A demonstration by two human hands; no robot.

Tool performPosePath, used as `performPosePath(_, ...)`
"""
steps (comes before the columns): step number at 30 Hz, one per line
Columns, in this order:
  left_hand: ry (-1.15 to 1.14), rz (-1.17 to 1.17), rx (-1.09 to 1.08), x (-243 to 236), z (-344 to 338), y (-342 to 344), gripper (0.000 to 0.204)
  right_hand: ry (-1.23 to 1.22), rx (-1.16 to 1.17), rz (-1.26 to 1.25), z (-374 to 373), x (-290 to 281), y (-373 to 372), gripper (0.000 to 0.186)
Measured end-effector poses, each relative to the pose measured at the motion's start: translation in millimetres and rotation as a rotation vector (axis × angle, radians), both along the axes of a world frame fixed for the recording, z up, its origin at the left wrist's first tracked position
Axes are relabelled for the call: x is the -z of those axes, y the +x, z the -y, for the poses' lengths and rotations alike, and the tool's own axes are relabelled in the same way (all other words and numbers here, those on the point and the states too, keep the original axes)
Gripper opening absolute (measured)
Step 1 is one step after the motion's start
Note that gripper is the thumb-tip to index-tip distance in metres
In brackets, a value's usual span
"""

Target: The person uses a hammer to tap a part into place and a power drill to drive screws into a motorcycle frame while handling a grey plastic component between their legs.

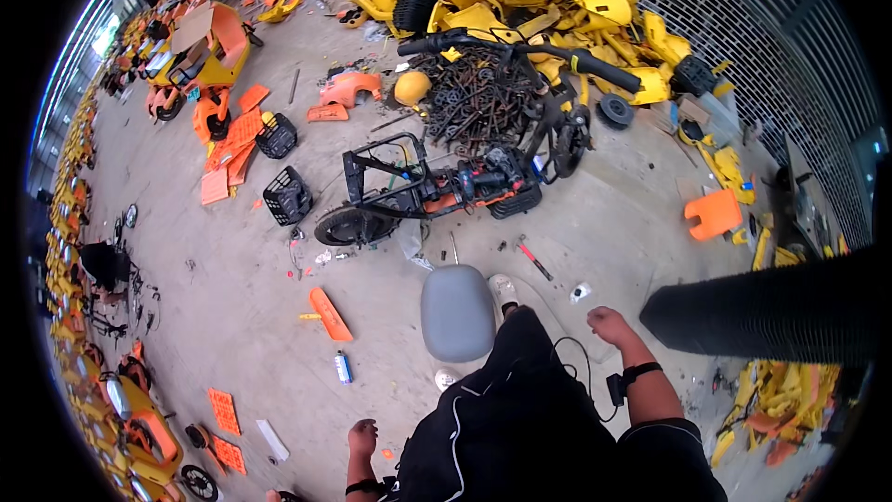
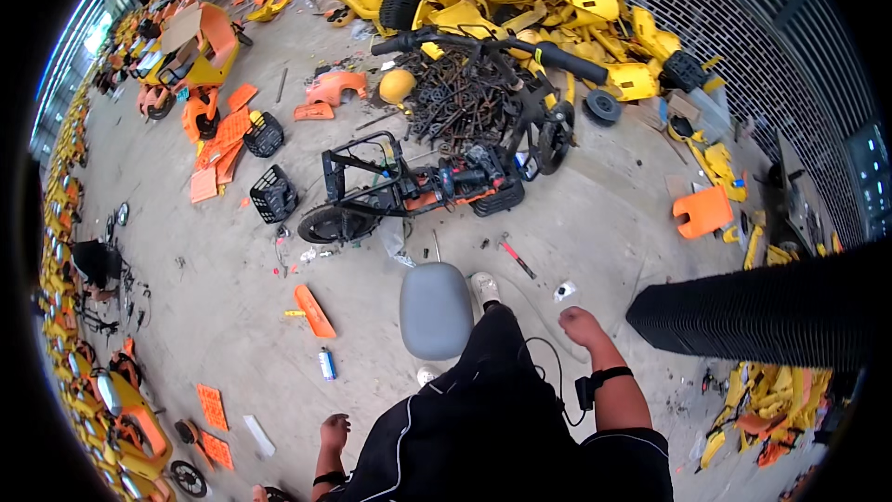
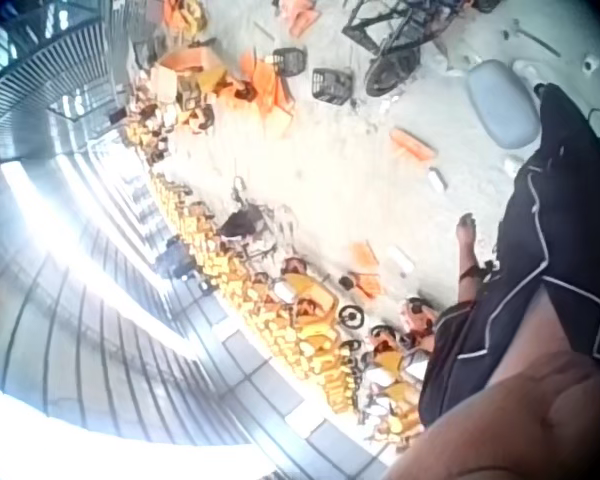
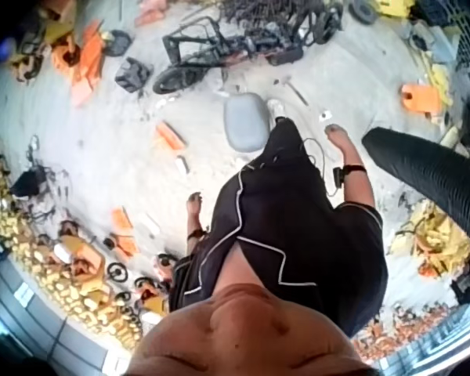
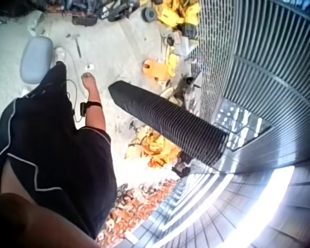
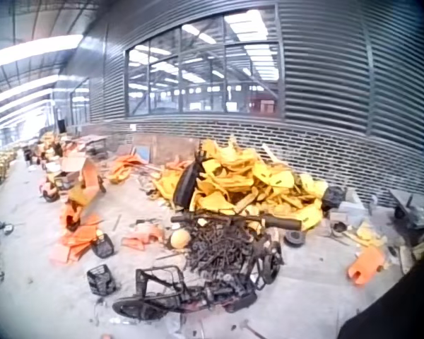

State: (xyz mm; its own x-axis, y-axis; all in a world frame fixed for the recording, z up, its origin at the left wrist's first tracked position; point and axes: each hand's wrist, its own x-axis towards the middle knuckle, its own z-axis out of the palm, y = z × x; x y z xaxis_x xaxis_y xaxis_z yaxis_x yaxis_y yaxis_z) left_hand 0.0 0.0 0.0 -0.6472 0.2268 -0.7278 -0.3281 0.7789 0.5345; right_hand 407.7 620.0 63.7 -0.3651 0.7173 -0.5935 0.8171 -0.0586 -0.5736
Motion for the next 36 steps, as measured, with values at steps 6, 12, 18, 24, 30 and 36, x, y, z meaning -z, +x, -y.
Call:
performPosePath(6, -0.32, -0.036, 0.388, -69, -145, 16, 0.031, 0.046, -0.603, -0.068, -103, 58, -95, 0.023)
performPosePath(12, -0.351, 0.038, 0.337, -129, -237, 45, 0.027, -0.36, -0.713, 0.071, -112, 30, -129, 0.024)
performPosePath(18, -0.178, 0.342, 0.386, -170, -311, -36, 0.022, -0.582, -0.916, 0.094, -163, 31, -160, 0.025)
performPosePath(24, -0.134, 0.782, 0.794, -172, -369, -110, 0.033, -0.917, -1.129, 0.114, -210, -4, -193, 0.026)
performPosePath(30, 0.158, 0.651, 0.913, -66, -447, -224, 0.028, -0.51, -0.922, 0.203, -221, 75, -282, 0.045)
performPosePath(36, 0.309, -0.223, 0.899, 105, -636, -301, 0.031, -0.576, -0.431, 0.126, -223, 283, -371, 0.08)
